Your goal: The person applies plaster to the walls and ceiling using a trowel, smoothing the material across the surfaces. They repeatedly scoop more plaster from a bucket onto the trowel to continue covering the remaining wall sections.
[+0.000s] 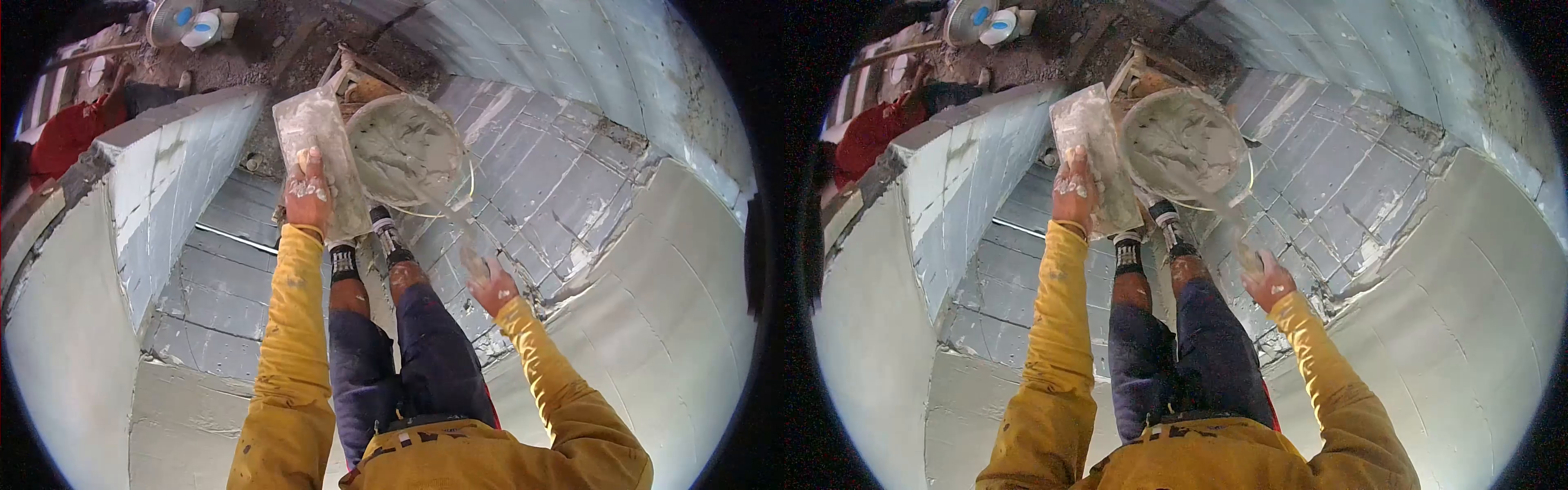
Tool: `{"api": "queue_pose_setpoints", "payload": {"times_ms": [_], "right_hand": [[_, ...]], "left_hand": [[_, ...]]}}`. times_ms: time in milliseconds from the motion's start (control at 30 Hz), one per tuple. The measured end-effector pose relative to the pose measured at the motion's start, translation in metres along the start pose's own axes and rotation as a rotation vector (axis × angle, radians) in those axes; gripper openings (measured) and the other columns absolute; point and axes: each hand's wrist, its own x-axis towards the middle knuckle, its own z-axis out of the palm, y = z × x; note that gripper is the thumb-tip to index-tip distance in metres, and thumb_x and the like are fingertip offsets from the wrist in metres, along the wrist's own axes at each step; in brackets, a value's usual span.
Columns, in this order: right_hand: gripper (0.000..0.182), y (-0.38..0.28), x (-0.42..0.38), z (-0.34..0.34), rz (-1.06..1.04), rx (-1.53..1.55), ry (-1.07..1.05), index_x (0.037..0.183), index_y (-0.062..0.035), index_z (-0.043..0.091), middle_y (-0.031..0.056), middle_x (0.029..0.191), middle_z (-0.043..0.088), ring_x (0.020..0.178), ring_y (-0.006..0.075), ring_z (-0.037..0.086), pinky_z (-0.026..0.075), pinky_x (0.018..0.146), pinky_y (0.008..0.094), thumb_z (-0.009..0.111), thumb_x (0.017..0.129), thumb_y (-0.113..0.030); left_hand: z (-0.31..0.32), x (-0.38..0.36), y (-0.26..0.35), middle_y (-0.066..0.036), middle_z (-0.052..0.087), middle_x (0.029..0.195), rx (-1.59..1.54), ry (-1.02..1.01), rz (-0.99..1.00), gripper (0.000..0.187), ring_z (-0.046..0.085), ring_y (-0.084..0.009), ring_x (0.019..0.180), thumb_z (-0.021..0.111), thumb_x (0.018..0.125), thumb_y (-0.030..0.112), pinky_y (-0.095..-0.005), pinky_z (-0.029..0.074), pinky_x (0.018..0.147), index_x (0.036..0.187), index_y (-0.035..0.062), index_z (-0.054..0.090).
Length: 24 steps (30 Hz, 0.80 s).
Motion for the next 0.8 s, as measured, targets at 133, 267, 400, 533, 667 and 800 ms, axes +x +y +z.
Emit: {"api": "queue_pose_setpoints", "payload": {"times_ms": [133,267,400,533,667,800], "right_hand": [[0.039,-0.015,-0.012,-0.02,0.076,-0.063,-0.082,0.106,-0.0083,0.052,0.018,0.095,0.064,0.085,0.0402,0.062,0.05,0.074,0.0454,0.067,0.078,-0.031],[0.034,0.007,-0.002,-0.004,-0.166,-0.07,0.05,0.105,-0.0098,0.052,0.0142,0.09,0.063,0.083,0.0373,0.062,0.05,0.073,0.0441,0.064,0.078,-0.026],[0.032,0.012,0.016,-0.006,-0.275,-0.126,-0.041,0.105,-0.0098,0.052,0.014,0.091,0.061,0.087,0.0351,0.061,0.05,0.075,0.0428,0.062,0.076,-0.02],[0.035,0.027,0.035,0.007,-0.356,-0.225,-0.068,0.109,-0.0111,0.05,0.0137,0.096,0.061,0.093,0.035,0.06,0.048,0.081,0.0443,0.061,0.076,-0.018],[0.03,0.017,0.05,-0.003,-0.395,-0.189,-0.08,0.106,-0.0118,0.05,0.0132,0.102,0.06,0.1,0.0349,0.058,0.047,0.085,0.0463,0.059,0.078,-0.018],[0.028,0.018,0.081,-0.001,-0.259,-0.169,-0.14,0.106,-0.014,0.049,0.0115,0.105,0.06,0.103,0.0344,0.057,0.047,0.085,0.0484,0.056,0.079,-0.015]], "left_hand": [[0.003,0.018,0.019,-0.026,0.056,0.095,0.028,-0.12,-0.018,0.044,0.057,-0.0417,0.081,0.048,0.089,0.009,-0.0482,0.046,0.071,0.133,0.0087,0.041],[0.0,0.034,0.04,-0.028,0.057,0.114,0.091,-0.329,-0.045,0.057,0.058,-0.0431,0.097,0.058,0.079,0.007,-0.0451,0.047,0.085,0.133,0.0001,0.04],[0.01,0.023,0.043,-0.027,0.058,0.109,0.116,-0.332,0.076,0.059,0.059,-0.0409,0.09,0.059,0.078,0.01,-0.0445,0.048,0.081,0.133,0.0007,0.041],[0.019,0.008,0.047,-0.022,0.059,0.099,-0.422,-0.251,-0.113,0.058,0.058,-0.0382,0.08,0.059,0.077,0.011,-0.0443,0.048,0.075,0.132,0.0021,0.043],[-0.009,-0.002,0.044,-0.02,0.059,0.101,0.012,-0.442,0.199,0.051,0.057,-0.0343,0.083,0.057,0.081,0.011,-0.0434,0.046,0.074,0.129,-0.0018,0.044],[-0.022,-0.028,0.043,-0.019,0.057,0.106,0.208,-0.375,0.477,0.057,0.057,-0.0342,0.086,0.057,0.077,0.009,-0.0437,0.046,0.073,0.131,-0.0033,0.042]]}}
